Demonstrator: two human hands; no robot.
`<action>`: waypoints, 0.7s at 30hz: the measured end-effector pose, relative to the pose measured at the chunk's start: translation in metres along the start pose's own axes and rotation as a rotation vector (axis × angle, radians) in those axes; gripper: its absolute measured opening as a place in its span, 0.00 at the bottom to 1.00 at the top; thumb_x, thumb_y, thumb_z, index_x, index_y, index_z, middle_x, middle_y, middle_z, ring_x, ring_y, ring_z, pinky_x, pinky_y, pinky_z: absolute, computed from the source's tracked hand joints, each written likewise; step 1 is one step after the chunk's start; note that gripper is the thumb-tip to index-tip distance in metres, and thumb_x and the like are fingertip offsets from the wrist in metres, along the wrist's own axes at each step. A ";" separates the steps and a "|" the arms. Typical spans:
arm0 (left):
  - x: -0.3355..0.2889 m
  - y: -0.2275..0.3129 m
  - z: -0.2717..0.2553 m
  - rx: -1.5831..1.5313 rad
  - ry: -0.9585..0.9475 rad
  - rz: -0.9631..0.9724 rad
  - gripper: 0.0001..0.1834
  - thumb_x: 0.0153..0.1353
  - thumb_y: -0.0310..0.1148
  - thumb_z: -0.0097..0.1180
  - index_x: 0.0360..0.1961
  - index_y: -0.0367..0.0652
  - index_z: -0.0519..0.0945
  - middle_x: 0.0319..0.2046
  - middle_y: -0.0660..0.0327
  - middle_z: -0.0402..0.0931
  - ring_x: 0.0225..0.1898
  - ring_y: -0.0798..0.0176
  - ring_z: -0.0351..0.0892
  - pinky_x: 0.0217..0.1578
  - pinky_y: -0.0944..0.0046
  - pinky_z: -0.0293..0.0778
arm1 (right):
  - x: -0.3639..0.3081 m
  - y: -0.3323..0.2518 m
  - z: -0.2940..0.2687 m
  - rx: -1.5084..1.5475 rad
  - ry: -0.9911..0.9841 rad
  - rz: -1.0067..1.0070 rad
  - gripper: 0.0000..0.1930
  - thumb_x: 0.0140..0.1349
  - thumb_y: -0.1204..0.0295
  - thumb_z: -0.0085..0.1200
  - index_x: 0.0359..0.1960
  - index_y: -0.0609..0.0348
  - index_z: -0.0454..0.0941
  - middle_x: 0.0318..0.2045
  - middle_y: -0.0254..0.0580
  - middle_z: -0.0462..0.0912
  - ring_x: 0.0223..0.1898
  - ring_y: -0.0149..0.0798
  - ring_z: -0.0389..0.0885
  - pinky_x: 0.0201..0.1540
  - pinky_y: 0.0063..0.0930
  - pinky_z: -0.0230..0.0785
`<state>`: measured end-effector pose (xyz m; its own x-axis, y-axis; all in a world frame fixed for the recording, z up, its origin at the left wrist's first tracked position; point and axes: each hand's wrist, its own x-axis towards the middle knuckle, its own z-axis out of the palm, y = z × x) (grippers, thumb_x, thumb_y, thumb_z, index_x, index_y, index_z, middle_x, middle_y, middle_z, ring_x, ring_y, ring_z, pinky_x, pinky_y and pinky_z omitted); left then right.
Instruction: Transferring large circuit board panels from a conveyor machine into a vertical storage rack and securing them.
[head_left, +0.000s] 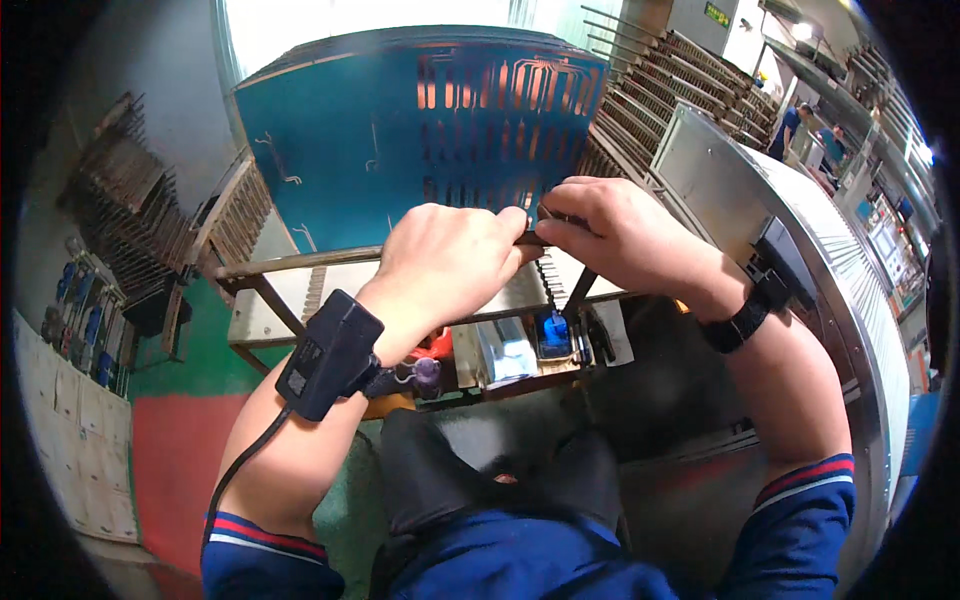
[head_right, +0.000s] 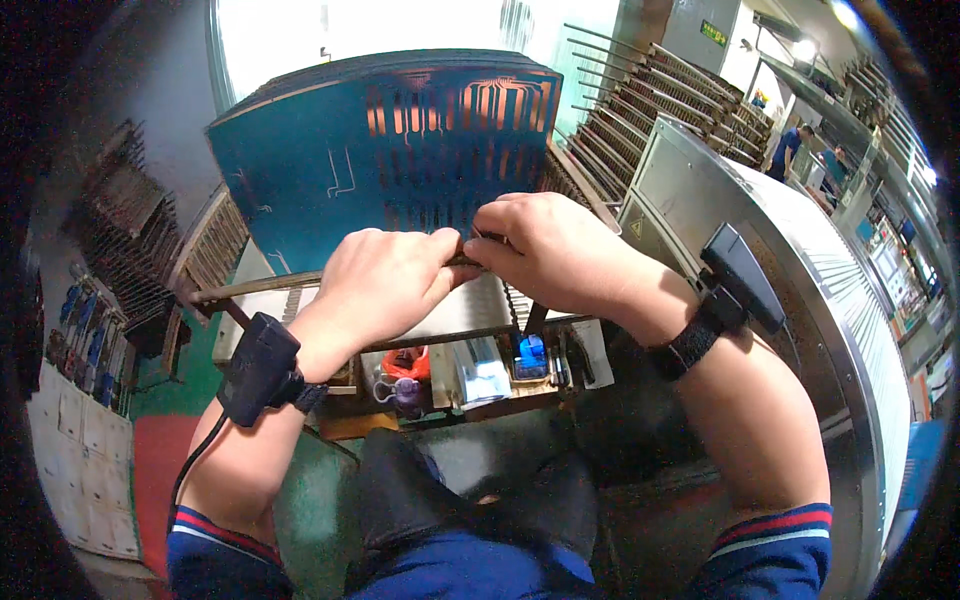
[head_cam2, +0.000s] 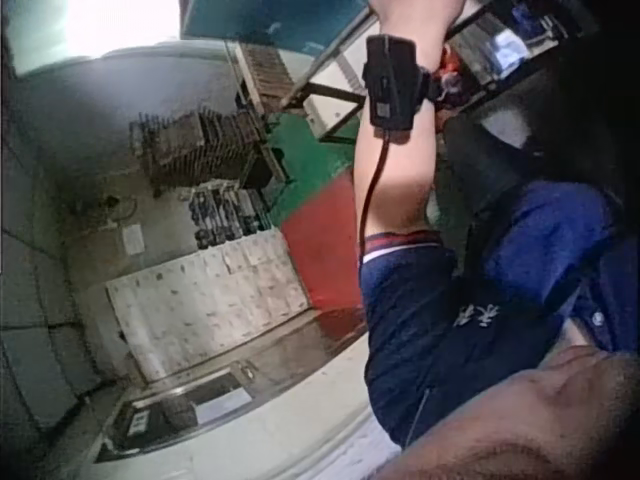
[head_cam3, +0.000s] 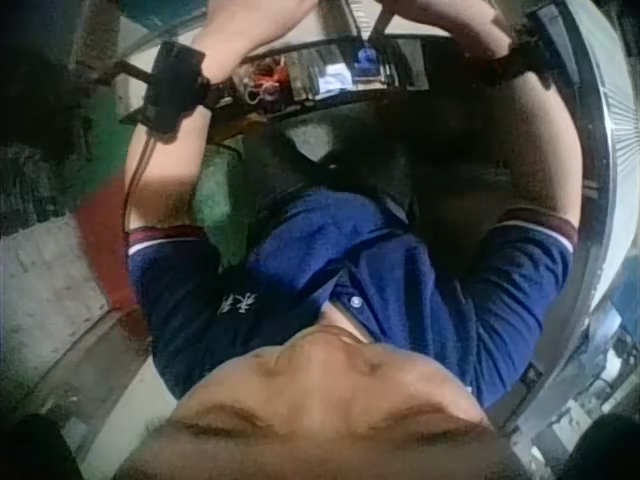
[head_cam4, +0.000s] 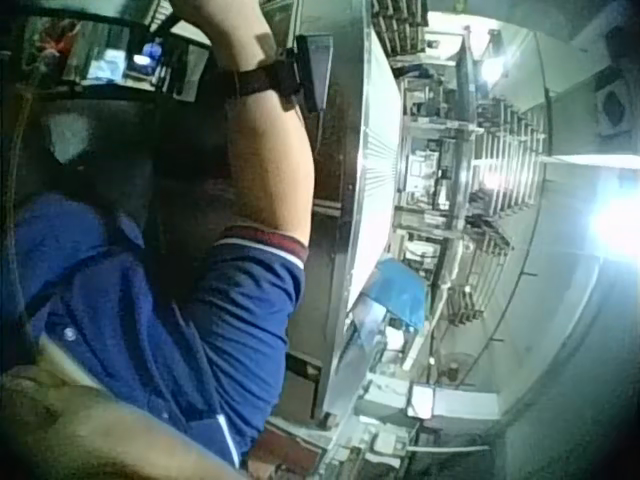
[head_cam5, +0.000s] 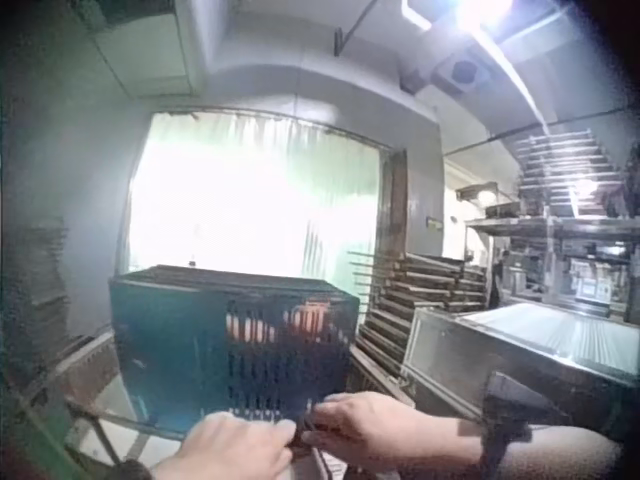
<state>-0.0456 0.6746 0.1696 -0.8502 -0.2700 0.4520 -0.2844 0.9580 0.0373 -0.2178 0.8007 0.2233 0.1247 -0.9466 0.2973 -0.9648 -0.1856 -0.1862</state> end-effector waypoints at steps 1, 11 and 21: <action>0.000 0.001 0.000 0.005 -0.024 -0.010 0.20 0.68 0.52 0.54 0.35 0.45 0.79 0.29 0.51 0.84 0.32 0.42 0.85 0.32 0.43 0.79 | -0.001 0.001 0.004 0.011 0.029 -0.008 0.14 0.67 0.65 0.56 0.30 0.65 0.80 0.30 0.54 0.82 0.38 0.59 0.82 0.42 0.48 0.75; 0.000 0.000 -0.003 -0.007 -0.039 -0.042 0.19 0.68 0.51 0.55 0.37 0.46 0.83 0.29 0.50 0.84 0.32 0.42 0.85 0.33 0.43 0.80 | 0.017 -0.009 0.002 0.120 0.001 0.109 0.13 0.63 0.65 0.56 0.37 0.64 0.83 0.30 0.60 0.83 0.37 0.61 0.84 0.43 0.49 0.76; -0.042 -0.098 -0.086 0.156 0.360 0.152 0.15 0.58 0.42 0.65 0.37 0.40 0.85 0.37 0.52 0.83 0.43 0.46 0.82 0.47 0.49 0.76 | 0.022 -0.028 0.022 -0.290 0.176 0.185 0.06 0.61 0.72 0.53 0.36 0.59 0.80 0.30 0.53 0.83 0.37 0.57 0.84 0.41 0.49 0.76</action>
<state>0.0561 0.6000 0.2237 -0.6867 -0.0488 0.7253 -0.2545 0.9507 -0.1770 -0.1825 0.7792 0.2148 -0.0754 -0.8925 0.4448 -0.9958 0.0907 0.0133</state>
